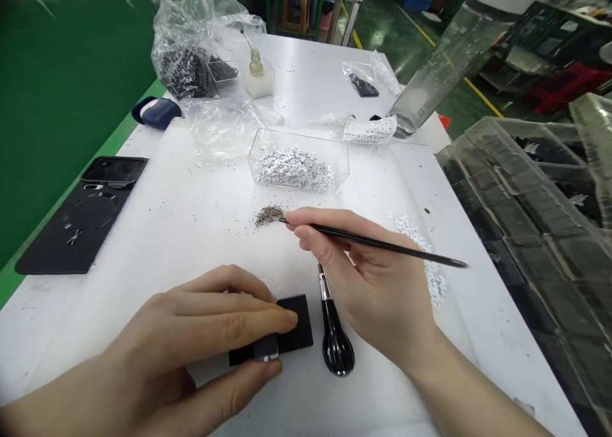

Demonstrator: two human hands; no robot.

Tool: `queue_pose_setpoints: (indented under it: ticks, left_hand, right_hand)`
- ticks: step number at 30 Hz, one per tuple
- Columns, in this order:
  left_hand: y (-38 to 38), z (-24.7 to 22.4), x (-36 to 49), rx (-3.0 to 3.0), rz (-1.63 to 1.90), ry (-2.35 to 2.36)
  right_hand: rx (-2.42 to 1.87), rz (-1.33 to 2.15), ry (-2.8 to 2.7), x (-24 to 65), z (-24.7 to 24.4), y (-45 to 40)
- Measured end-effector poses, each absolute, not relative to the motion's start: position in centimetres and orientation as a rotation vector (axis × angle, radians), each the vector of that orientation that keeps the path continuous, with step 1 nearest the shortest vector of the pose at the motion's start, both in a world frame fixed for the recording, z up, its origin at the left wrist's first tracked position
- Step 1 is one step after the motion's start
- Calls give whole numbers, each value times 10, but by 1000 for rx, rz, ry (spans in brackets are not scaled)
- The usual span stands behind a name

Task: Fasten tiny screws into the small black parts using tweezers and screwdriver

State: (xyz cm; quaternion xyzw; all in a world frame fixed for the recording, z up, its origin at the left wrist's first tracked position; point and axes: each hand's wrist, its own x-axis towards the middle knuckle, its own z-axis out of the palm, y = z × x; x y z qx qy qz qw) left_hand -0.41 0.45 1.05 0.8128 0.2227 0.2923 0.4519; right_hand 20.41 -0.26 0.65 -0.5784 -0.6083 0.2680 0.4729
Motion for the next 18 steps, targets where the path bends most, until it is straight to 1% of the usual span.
queue_pose_setpoints:
  ticks: [4, 7, 9, 11, 18]
  left_hand:
    - [0, 5, -3, 2041, 791, 613]
    - [-1, 1, -3, 2044, 809, 607]
    - [0, 1, -3, 2054, 783, 591]
    - [0, 1, -3, 2074, 754, 578]
    - [-1, -1, -1, 2090, 775, 643]
  right_hand:
    - [-1361, 451, -1550, 217, 38, -21]
    - [-1206, 667, -1726, 226, 49, -32]
    - [-1079, 846, -1818, 228, 46, -35]
    - [-1014, 932, -1864, 228, 38, -34]
    - [-1013, 890, -1747, 233, 7, -36]
